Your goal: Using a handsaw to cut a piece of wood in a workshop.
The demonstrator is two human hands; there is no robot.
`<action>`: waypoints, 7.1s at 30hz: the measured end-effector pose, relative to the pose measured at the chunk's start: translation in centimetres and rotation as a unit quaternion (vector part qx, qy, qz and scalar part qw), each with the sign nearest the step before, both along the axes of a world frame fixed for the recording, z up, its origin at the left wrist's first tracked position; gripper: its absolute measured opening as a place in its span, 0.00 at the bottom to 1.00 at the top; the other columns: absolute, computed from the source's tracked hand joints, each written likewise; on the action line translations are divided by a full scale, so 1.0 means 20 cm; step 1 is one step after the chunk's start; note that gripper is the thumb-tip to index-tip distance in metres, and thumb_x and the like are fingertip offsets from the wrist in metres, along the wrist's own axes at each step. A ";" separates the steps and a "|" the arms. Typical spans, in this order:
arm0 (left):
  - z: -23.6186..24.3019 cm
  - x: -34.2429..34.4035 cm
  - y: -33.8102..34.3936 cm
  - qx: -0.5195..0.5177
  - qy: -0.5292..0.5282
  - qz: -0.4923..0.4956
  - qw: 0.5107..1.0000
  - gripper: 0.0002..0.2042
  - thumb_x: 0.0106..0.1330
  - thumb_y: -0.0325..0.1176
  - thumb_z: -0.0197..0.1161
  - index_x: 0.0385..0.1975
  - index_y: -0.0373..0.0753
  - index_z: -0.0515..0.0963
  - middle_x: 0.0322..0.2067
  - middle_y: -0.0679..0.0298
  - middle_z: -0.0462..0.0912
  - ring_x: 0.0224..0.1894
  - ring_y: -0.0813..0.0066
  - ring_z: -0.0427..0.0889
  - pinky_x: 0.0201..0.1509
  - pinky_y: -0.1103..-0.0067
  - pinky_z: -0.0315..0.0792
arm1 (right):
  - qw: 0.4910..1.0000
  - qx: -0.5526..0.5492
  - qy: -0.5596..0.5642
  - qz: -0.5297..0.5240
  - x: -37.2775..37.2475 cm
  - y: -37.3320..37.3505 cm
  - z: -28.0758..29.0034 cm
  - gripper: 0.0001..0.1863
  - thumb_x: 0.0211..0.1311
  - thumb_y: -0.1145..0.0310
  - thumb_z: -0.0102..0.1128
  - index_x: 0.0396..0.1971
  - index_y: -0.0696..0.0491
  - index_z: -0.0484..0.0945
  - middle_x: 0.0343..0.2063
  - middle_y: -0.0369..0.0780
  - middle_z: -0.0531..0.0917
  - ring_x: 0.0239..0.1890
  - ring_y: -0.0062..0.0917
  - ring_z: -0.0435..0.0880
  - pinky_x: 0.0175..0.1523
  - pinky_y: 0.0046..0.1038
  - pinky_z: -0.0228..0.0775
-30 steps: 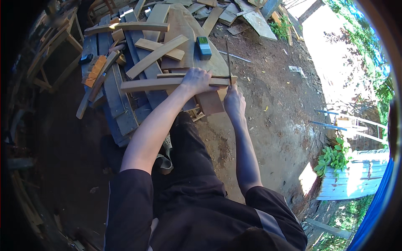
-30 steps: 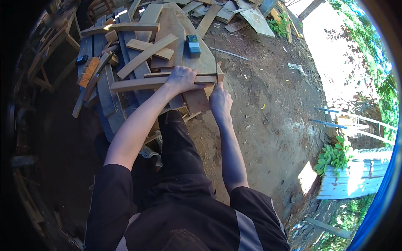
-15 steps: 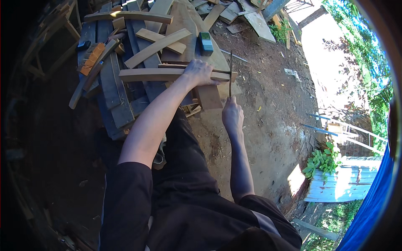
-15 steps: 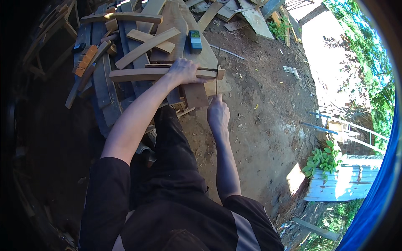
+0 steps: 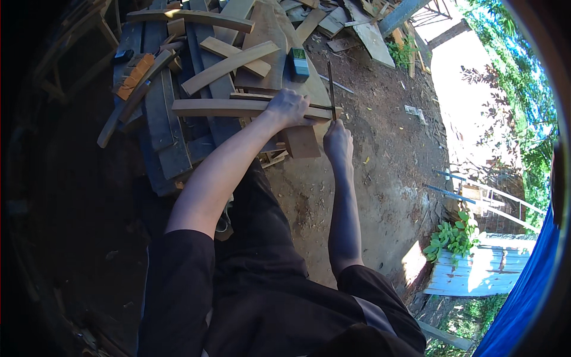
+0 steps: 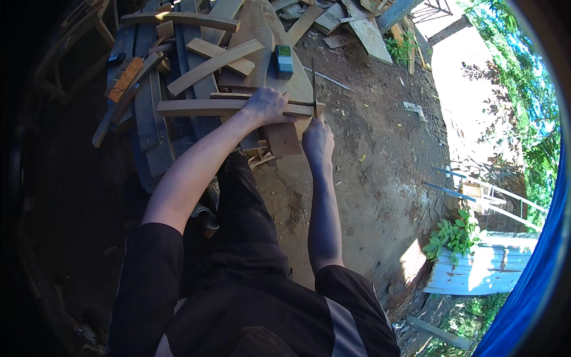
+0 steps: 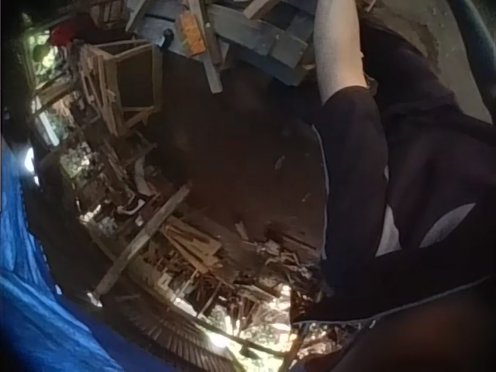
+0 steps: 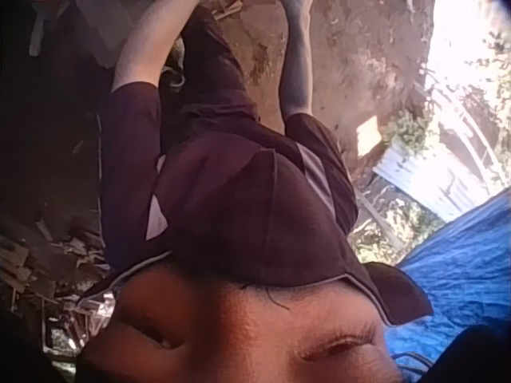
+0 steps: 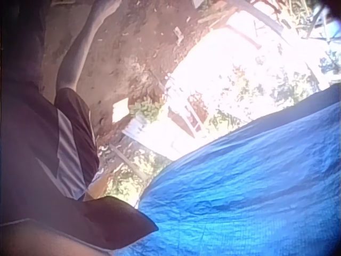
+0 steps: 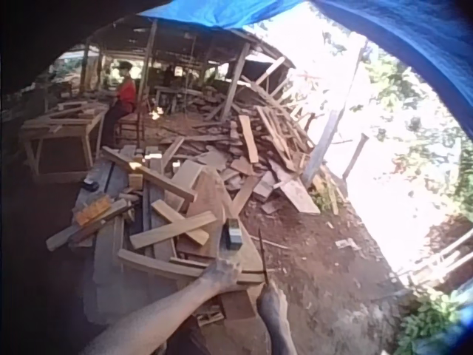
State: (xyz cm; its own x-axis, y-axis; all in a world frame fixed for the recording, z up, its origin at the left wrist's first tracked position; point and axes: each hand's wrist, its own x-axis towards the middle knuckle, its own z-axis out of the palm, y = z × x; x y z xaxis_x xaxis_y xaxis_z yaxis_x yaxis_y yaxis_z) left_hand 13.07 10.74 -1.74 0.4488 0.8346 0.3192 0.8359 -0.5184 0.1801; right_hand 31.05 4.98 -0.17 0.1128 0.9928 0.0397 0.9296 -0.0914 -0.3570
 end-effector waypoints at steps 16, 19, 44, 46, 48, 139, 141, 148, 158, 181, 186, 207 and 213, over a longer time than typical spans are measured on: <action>0.07 0.01 0.03 -0.104 0.050 0.001 0.993 0.42 0.52 0.77 0.56 0.43 0.39 0.83 0.37 0.53 0.87 0.45 0.58 0.87 0.53 0.67 0.76 | 0.999 0.005 0.034 -0.041 -0.04 -0.16 -0.05 0.17 0.77 0.58 0.38 0.43 0.56 0.72 0.30 0.59 0.83 0.37 0.59 0.83 0.43 0.56 0.72; 0.01 -0.01 0.05 -0.048 -0.016 -0.003 0.999 0.36 0.49 0.73 0.65 0.35 0.39 0.84 0.28 0.52 0.86 0.36 0.54 0.88 0.46 0.64 0.80 | 0.998 -0.008 0.037 -0.043 -0.06 -0.32 -0.06 0.17 0.77 0.58 0.39 0.43 0.56 0.72 0.29 0.61 0.82 0.37 0.60 0.82 0.43 0.57 0.72; -0.04 0.01 0.01 -0.002 0.008 0.030 1.000 0.30 0.54 0.66 0.65 0.31 0.39 0.78 0.24 0.56 0.85 0.33 0.59 0.88 0.39 0.67 0.80 | 0.997 -0.073 0.028 -0.030 -0.03 -0.24 0.09 0.16 0.75 0.61 0.40 0.42 0.58 0.73 0.34 0.59 0.83 0.42 0.57 0.83 0.47 0.54 0.72; -0.04 -0.01 0.00 0.048 -0.016 -0.009 0.999 0.30 0.55 0.67 0.64 0.30 0.39 0.78 0.24 0.56 0.85 0.32 0.59 0.88 0.37 0.67 0.80 | 0.997 -0.056 0.037 -0.030 0.00 -0.39 0.12 0.17 0.76 0.60 0.39 0.41 0.58 0.73 0.30 0.60 0.83 0.39 0.58 0.83 0.45 0.56 0.72; -0.02 -0.01 0.02 0.032 -0.004 -0.006 0.999 0.30 0.55 0.67 0.65 0.31 0.40 0.79 0.23 0.57 0.85 0.31 0.60 0.88 0.36 0.67 0.80 | 0.993 -0.108 0.040 -0.029 0.01 -0.51 0.18 0.17 0.76 0.60 0.40 0.41 0.58 0.73 0.30 0.59 0.83 0.38 0.58 0.83 0.43 0.55 0.72; 0.00 0.01 0.00 0.028 0.007 -0.002 1.000 0.31 0.56 0.68 0.62 0.29 0.39 0.81 0.23 0.56 0.85 0.31 0.60 0.88 0.36 0.67 0.81 | 0.996 -0.029 0.084 -0.014 0.00 -0.12 0.03 0.16 0.76 0.61 0.41 0.42 0.59 0.73 0.34 0.60 0.83 0.40 0.56 0.83 0.46 0.54 0.73; 0.02 0.01 0.01 0.022 0.009 0.011 1.000 0.31 0.55 0.68 0.63 0.28 0.40 0.81 0.23 0.56 0.85 0.31 0.60 0.88 0.36 0.66 0.81 | 0.996 -0.026 0.087 -0.021 0.00 -0.26 -0.03 0.17 0.76 0.59 0.41 0.41 0.58 0.73 0.32 0.61 0.82 0.39 0.59 0.82 0.45 0.55 0.72; 0.05 -0.03 0.02 -0.004 0.001 0.029 1.000 0.30 0.55 0.68 0.65 0.30 0.40 0.82 0.24 0.55 0.86 0.31 0.58 0.88 0.37 0.66 0.81 | 0.987 -0.128 0.094 -0.029 0.05 -0.57 0.10 0.17 0.76 0.59 0.41 0.41 0.58 0.72 0.32 0.61 0.82 0.40 0.59 0.82 0.44 0.55 0.72; 0.07 0.05 0.00 -0.005 0.058 0.013 0.998 0.32 0.55 0.69 0.64 0.32 0.40 0.82 0.26 0.55 0.86 0.34 0.56 0.88 0.38 0.65 0.81 | 0.995 0.003 0.103 -0.001 0.02 -0.04 0.01 0.11 0.67 0.70 0.46 0.42 0.59 0.74 0.34 0.57 0.84 0.40 0.53 0.85 0.46 0.50 0.76; 0.04 -0.04 0.03 0.013 0.043 0.043 0.998 0.34 0.56 0.72 0.60 0.30 0.38 0.79 0.21 0.49 0.84 0.28 0.50 0.87 0.33 0.61 0.80 | 0.996 -0.007 0.085 0.027 0.00 0.00 -0.03 0.11 0.61 0.71 0.51 0.37 0.60 0.79 0.34 0.53 0.86 0.39 0.47 0.87 0.45 0.44 0.80; 0.08 0.02 0.02 0.002 0.054 0.015 0.998 0.34 0.56 0.72 0.61 0.30 0.38 0.78 0.22 0.48 0.85 0.29 0.50 0.87 0.33 0.61 0.80 | 0.995 0.030 0.087 0.033 -0.01 0.10 -0.06 0.10 0.61 0.71 0.51 0.37 0.62 0.77 0.32 0.53 0.86 0.37 0.47 0.87 0.43 0.44 0.80; 0.08 0.03 -0.01 0.013 0.059 0.019 0.998 0.33 0.56 0.70 0.62 0.31 0.38 0.81 0.22 0.52 0.85 0.28 0.54 0.87 0.33 0.64 0.81 | 0.995 0.015 0.094 0.034 0.01 0.04 -0.02 0.09 0.60 0.74 0.49 0.36 0.62 0.76 0.32 0.56 0.85 0.37 0.49 0.87 0.42 0.46 0.79; 0.07 -0.04 0.02 0.020 0.048 0.032 0.998 0.33 0.54 0.72 0.62 0.31 0.41 0.81 0.22 0.52 0.85 0.29 0.55 0.87 0.33 0.63 0.80 | 0.993 -0.003 0.118 0.020 -0.03 -0.29 -0.05 0.10 0.67 0.70 0.47 0.40 0.60 0.73 0.30 0.56 0.84 0.36 0.52 0.85 0.41 0.49 0.77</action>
